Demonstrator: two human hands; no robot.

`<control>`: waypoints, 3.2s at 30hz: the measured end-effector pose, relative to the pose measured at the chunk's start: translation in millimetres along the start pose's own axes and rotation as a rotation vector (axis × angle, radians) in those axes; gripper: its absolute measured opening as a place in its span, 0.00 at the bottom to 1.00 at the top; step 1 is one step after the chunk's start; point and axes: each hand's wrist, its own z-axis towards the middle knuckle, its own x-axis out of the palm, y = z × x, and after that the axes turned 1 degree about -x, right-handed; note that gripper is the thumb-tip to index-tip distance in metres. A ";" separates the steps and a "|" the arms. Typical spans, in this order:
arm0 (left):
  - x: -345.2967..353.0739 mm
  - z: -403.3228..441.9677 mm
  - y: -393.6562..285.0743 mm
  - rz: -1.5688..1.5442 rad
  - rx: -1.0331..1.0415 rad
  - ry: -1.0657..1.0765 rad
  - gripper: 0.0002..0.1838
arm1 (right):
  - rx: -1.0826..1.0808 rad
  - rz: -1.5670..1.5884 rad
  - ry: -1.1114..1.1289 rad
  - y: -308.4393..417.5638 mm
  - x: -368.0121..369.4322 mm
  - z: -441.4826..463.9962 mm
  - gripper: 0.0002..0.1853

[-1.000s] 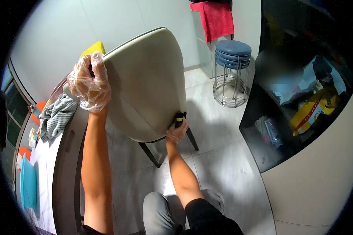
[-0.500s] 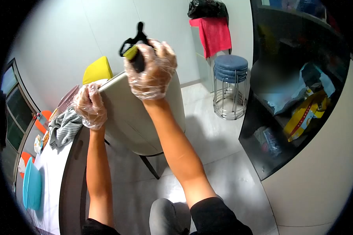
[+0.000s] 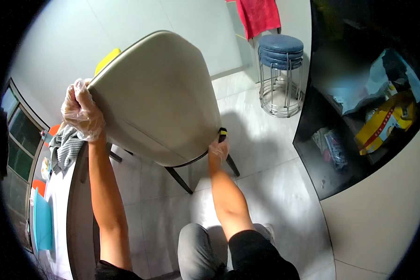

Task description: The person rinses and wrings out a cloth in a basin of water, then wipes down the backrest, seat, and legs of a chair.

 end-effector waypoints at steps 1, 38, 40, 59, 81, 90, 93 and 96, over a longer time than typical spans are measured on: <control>-0.8 -0.1 -1.4 0.016 -0.019 0.005 0.18 | 0.005 -0.020 0.049 1.7 -7.3 4.7 0.32; -14.9 1.2 47.1 0.562 0.407 0.210 0.24 | 0.016 -0.763 0.532 -191.1 -142.4 160.3 0.22; -11.1 9.9 48.4 0.642 0.272 0.220 0.29 | -0.009 -0.875 0.667 -171.1 -150.7 154.9 0.21; 55.0 -289.9 -116.2 -0.370 0.683 1.066 0.17 | 0.309 0.732 0.918 -217.5 -158.3 29.4 0.22; -17.3 -485.9 -66.9 -0.156 -0.962 1.256 0.40 | 0.375 0.902 0.683 -169.6 -145.5 -11.5 0.27; -23.4 -503.0 -49.8 -0.266 -1.048 1.184 0.28 | 0.414 0.849 0.715 -187.6 -114.6 -18.7 0.32; -21.3 -514.2 -46.3 -0.337 -1.330 1.222 0.24 | 0.424 0.837 0.747 -196.5 -113.7 -19.8 0.33; -16.7 -512.2 -42.7 -0.448 -1.708 1.225 0.25 | 0.411 0.823 0.774 -207.2 -116.3 -21.2 0.33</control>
